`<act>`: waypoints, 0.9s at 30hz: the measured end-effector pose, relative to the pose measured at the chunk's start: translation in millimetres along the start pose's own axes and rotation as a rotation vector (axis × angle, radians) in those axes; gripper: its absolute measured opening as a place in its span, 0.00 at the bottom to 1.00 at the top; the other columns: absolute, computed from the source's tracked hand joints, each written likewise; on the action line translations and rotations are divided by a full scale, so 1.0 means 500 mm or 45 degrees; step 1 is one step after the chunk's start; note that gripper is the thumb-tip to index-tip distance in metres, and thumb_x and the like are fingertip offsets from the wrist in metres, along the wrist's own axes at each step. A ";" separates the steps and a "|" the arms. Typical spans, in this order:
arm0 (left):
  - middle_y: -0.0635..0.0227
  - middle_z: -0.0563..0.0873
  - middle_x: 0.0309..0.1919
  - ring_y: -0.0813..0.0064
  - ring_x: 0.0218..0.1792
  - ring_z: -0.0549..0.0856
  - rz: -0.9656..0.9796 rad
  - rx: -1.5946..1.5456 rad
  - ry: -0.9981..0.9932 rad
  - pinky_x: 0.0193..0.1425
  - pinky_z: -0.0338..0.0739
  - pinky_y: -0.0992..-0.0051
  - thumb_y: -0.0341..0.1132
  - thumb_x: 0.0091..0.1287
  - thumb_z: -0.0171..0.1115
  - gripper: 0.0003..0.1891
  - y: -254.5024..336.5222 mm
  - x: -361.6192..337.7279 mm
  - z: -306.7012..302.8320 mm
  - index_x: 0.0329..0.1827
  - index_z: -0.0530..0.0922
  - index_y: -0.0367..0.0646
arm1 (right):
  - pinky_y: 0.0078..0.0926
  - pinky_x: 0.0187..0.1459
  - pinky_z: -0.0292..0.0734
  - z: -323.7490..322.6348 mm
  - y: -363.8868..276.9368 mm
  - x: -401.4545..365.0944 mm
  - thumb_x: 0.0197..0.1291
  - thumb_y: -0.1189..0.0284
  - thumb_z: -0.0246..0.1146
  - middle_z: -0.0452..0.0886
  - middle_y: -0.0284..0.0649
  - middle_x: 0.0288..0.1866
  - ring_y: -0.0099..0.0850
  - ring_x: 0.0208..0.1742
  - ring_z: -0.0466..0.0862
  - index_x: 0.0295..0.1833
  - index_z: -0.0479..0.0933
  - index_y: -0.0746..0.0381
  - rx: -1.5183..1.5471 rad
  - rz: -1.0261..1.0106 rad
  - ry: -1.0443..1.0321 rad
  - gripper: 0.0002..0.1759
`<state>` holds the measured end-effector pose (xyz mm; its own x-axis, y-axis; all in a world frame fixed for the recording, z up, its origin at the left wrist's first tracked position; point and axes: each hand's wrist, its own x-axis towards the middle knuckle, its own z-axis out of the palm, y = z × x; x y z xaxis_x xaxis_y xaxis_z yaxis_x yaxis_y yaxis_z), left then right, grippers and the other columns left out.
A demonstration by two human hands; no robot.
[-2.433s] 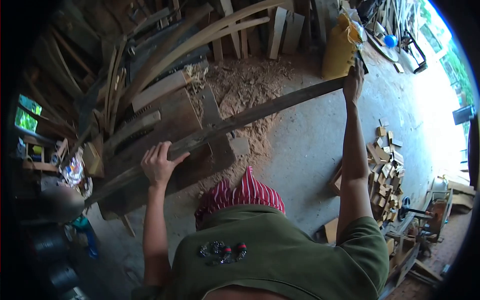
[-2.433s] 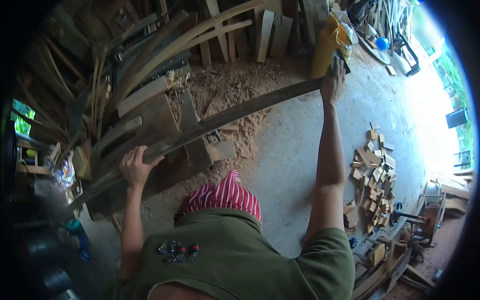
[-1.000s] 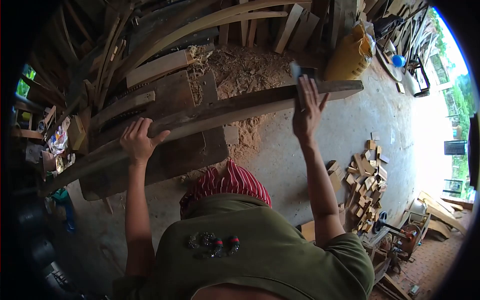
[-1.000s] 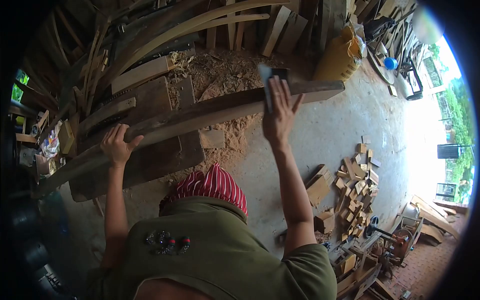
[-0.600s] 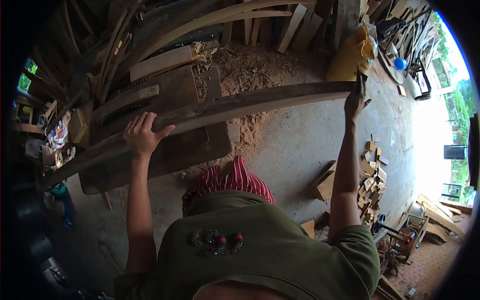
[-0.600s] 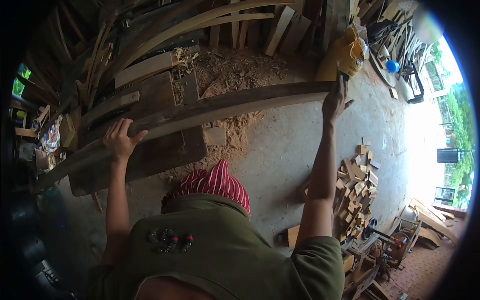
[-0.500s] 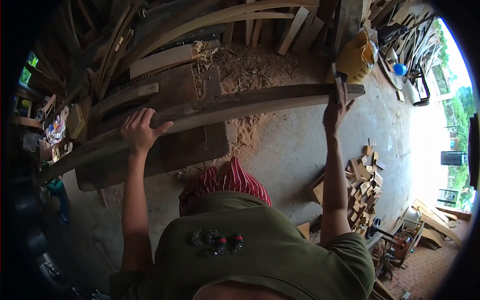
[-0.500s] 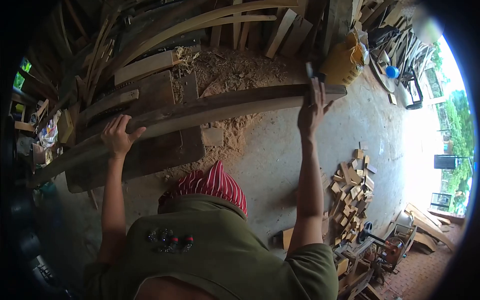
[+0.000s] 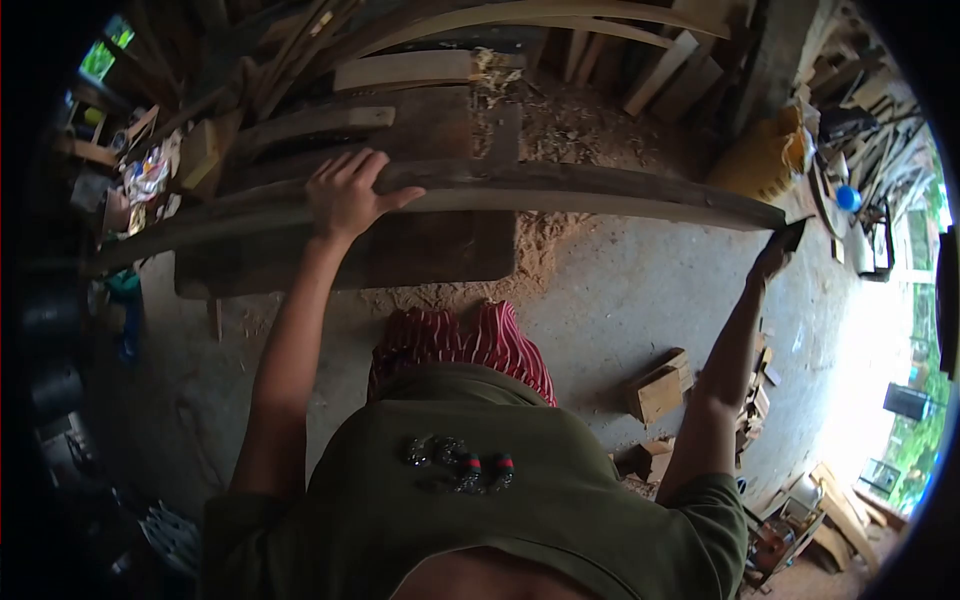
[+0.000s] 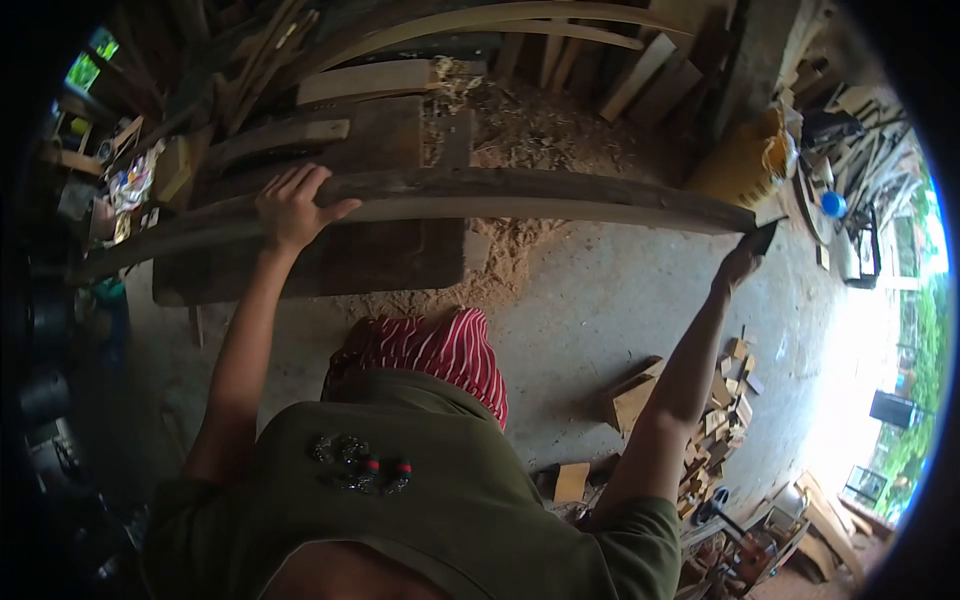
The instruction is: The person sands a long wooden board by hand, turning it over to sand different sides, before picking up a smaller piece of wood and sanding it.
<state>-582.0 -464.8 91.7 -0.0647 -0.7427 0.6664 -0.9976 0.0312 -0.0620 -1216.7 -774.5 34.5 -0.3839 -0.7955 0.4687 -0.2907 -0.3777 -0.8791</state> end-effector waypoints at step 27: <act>0.69 0.88 0.45 0.63 0.49 0.84 -0.520 -0.036 -0.224 0.70 0.66 0.56 0.57 0.76 0.48 0.23 -0.327 -0.181 -0.147 0.45 0.86 0.50 | 0.52 0.81 0.37 0.370 -0.428 -0.522 0.70 0.73 0.51 0.66 0.43 0.78 0.36 0.80 0.63 0.74 0.67 0.55 -1.557 -0.551 -0.499 0.27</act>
<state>-414.8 -353.7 96.2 0.3376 -0.8005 0.4952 -0.9409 -0.2718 0.2020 -891.9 -573.6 84.2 0.1495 -0.8802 0.4504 -0.9888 -0.1338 0.0666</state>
